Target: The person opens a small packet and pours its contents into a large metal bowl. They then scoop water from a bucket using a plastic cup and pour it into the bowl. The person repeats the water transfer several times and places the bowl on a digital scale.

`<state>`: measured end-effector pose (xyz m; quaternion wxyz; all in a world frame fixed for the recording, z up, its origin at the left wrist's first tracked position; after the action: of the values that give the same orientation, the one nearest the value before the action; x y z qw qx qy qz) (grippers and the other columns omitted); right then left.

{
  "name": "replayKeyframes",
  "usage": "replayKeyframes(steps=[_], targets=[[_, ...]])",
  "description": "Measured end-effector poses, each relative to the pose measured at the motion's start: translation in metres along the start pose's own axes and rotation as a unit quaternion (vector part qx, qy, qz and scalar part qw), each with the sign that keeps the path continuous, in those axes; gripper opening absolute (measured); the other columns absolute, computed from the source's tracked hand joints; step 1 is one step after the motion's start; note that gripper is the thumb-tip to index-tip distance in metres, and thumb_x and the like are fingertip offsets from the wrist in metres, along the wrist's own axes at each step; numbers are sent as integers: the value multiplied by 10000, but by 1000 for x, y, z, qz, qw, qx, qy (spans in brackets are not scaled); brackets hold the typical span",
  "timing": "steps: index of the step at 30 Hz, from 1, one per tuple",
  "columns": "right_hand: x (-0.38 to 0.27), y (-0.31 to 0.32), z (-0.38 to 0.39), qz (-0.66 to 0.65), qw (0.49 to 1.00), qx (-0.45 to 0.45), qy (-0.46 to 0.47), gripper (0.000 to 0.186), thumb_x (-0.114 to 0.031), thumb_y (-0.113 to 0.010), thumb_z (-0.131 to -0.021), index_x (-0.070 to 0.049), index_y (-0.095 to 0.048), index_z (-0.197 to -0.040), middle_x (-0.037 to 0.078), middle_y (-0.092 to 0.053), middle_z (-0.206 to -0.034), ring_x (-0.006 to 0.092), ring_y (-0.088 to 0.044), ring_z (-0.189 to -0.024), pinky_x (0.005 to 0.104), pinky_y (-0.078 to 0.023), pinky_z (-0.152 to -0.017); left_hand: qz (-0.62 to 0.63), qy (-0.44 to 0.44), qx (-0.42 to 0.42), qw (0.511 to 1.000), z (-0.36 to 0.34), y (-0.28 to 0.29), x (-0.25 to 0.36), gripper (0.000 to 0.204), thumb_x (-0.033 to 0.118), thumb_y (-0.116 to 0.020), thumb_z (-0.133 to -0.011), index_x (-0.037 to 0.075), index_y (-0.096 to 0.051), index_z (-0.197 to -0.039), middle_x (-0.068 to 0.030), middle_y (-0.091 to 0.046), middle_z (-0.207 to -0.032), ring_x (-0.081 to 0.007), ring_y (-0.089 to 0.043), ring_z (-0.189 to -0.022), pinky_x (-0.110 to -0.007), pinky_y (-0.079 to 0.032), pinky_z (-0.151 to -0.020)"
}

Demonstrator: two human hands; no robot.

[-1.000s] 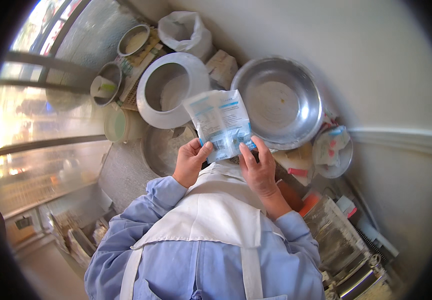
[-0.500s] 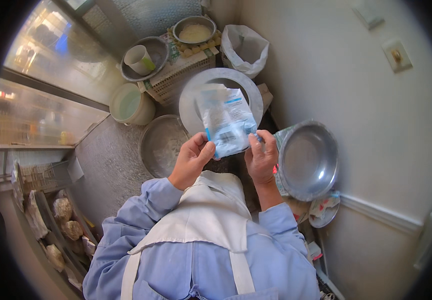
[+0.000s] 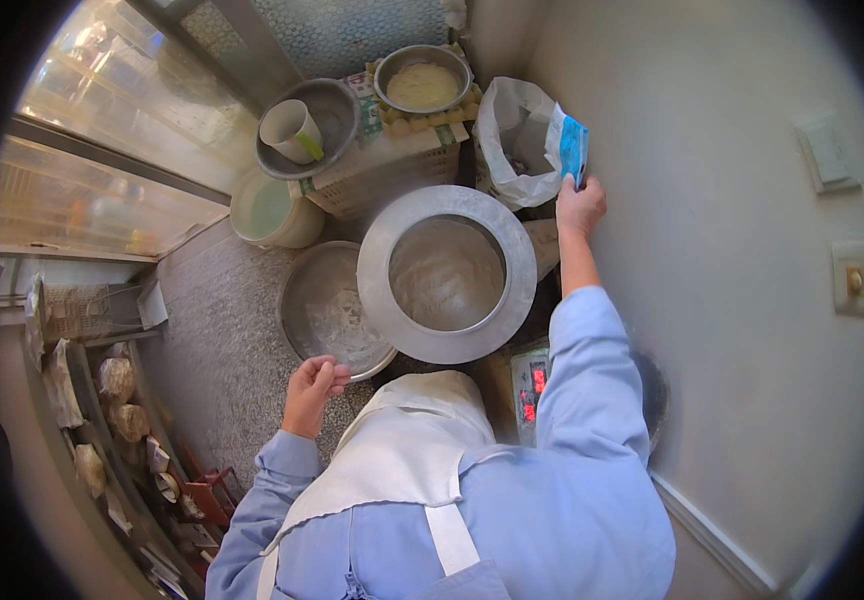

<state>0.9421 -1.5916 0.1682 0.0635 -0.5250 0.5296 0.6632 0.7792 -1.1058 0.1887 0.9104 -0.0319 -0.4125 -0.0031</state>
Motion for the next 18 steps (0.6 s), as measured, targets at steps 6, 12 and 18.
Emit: replayKeyframes(steps=[6,12,18], targets=[[4,-58,9,81,988,-43,121,461,-306,-678,-700,24,-541,-992,233,-535,-1008,361,-469,-1026,412,-381,-898,19,9,9,1000,-3,-6,-12,274,231,-530,-894,14,-515,-1060,-85,-625,-932,-140,-600,-822,-242,-471,-707],[3,-40,59,-24,970,-185,153,247,-141,-626,-725,45,-620,-887,218,-622,-854,342,-598,-802,391,-460,-746,9,0,-26,1000,-4,-4,-15,292,227,-541,-889,2,-508,-1073,-104,-624,-935,-167,-603,-836,-263,-477,-730],[5,-3,105,-31,982,-184,32,341,-105,-606,-773,40,-519,-1068,161,-554,-1030,230,-583,-856,318,-483,-745,49,-6,-73,996,-8,14,-14,399,307,-627,-810,21,-554,-1079,-78,-607,-960,-153,-570,-857,-275,-455,-740]])
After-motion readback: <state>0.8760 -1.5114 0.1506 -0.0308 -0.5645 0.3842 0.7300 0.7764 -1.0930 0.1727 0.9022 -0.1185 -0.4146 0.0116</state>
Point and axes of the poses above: each hand's wrist, its own z-axis away from the middle knuckle, its own y-axis out of the back of the hand, x = y × z, the point moved 6 cm from there along -z, towards the middle knuckle
